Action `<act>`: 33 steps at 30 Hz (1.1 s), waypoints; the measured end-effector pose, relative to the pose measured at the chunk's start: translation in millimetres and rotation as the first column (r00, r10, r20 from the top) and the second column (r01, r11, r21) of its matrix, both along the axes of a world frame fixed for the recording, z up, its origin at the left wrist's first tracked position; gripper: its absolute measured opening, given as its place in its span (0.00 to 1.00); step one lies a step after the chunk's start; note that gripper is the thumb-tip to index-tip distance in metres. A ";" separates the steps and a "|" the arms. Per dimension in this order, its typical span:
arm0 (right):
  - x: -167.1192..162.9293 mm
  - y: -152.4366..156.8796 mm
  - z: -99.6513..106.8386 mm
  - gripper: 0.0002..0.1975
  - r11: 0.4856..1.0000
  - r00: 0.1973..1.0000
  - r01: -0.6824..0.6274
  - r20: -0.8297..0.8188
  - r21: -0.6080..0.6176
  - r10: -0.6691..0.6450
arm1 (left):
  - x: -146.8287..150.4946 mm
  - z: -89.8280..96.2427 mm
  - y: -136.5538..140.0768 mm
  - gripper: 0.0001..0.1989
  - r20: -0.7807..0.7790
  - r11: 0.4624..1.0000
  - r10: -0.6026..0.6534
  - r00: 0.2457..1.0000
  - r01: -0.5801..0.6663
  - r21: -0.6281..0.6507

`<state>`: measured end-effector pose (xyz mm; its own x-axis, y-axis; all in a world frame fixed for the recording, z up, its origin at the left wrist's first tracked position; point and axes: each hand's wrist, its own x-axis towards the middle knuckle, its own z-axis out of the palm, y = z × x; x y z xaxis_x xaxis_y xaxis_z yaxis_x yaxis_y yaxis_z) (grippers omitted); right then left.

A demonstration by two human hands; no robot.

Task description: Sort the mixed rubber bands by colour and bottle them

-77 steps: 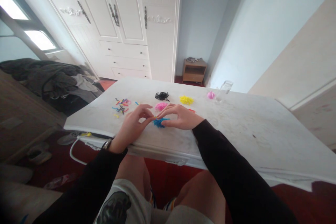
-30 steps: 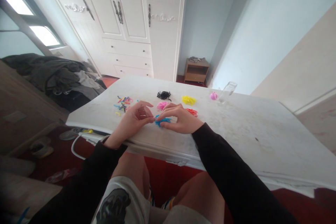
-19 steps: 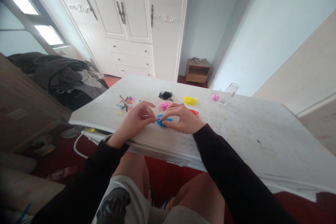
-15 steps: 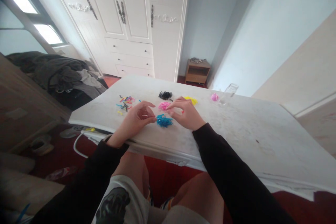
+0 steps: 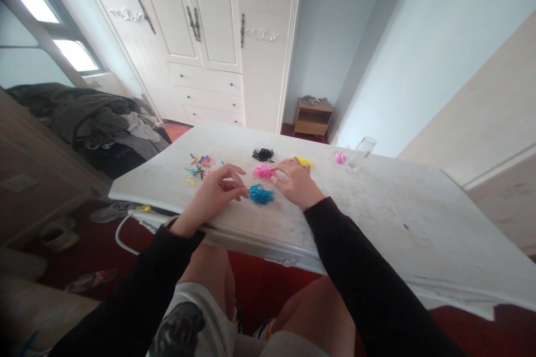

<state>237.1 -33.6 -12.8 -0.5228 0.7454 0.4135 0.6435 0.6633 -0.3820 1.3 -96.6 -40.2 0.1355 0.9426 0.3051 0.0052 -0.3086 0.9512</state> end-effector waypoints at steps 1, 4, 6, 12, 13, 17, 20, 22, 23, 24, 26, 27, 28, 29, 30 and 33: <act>0.3 -0.6 1.2 0.10 1.000 1.000 -0.012 -0.023 0.007 0.013 | 0.0 -0.2 0.0 0.17 0.006 1.000 0.005 1.000 -0.005 -0.001; -0.2 -4.5 4.9 0.07 0.990 0.987 -0.136 -0.079 0.047 0.139 | 0.2 0.0 0.3 0.17 0.016 1.000 0.019 1.000 -0.019 -0.007; -1.8 -8.6 6.2 0.06 0.960 0.956 -0.270 -0.097 0.073 0.277 | 0.4 0.4 0.6 0.15 0.010 0.999 0.033 0.999 -0.033 0.000; -9.9 -19.7 2.6 0.10 0.875 0.869 -0.479 -0.100 0.071 0.484 | 0.2 1.5 1.2 0.12 0.009 0.997 0.059 0.998 -0.060 0.044; -11.0 -20.6 1.9 0.11 0.867 0.862 -0.495 -0.089 0.059 0.498 | 0.2 1.8 1.1 0.12 0.004 0.997 0.063 0.998 -0.063 0.045; -13.0 -21.5 0.6 0.14 0.844 0.844 -0.536 -0.022 0.014 0.536 | 0.3 1.9 1.3 0.12 -0.003 0.996 0.080 0.997 -0.079 0.037; -12.8 -21.7 0.3 0.14 0.845 0.845 -0.534 -0.007 0.021 0.534 | -0.1 0.6 1.6 0.13 0.002 0.997 0.078 0.997 -0.078 0.029; -12.9 -22.5 0.2 0.14 0.848 0.847 -0.530 -0.018 0.021 0.531 | -0.5 -0.3 1.6 0.13 -0.010 0.996 0.080 0.997 -0.079 0.028; -13.1 -22.9 0.2 0.15 0.850 0.849 -0.527 -0.029 0.021 0.527 | -0.7 -0.6 1.5 0.13 -0.018 0.996 0.082 0.996 -0.081 0.029; -13.3 -23.3 0.2 0.15 0.851 0.850 -0.525 -0.043 0.021 0.526 | -0.7 -0.8 1.3 0.13 -0.027 0.996 0.084 0.996 -0.083 0.031; -13.9 -23.3 0.6 0.14 0.856 0.853 -0.515 -0.081 0.031 0.516 | -0.6 -0.4 0.9 0.13 -0.039 0.996 0.082 0.996 -0.081 0.033; -14.0 -23.0 1.0 0.12 0.864 0.858 -0.502 -0.105 0.041 0.503 | -0.4 0.1 0.7 0.14 -0.041 0.997 0.076 0.996 -0.075 0.032; -14.0 -22.5 1.5 0.10 0.874 0.865 -0.483 -0.131 0.050 0.485 | -0.2 0.7 0.4 0.15 -0.042 0.997 0.069 0.997 -0.068 0.032; -13.9 -21.9 2.1 0.09 0.885 0.872 -0.462 -0.156 0.058 0.465 | 0.1 1.4 0.1 0.16 -0.041 0.998 0.059 0.997 -0.058 0.032; -13.7 -21.2 2.8 0.08 0.896 0.879 -0.440 -0.175 0.065 0.444 | 0.4 2.1 -0.2 0.16 -0.039 0.998 0.048 0.998 -0.047 0.032; -12.8 -20.0 4.6 0.07 0.911 0.889 -0.406 -0.200 0.071 0.412 | 1.0 3.9 -1.5 0.15 -0.042 1.000 0.017 0.999 -0.016 0.024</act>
<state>224.2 -53.6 -8.2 -0.6804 0.4711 0.5614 0.2219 0.8625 -0.4548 2.2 -98.2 -36.3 0.1335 0.9373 0.3219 0.0508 -0.3309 0.9423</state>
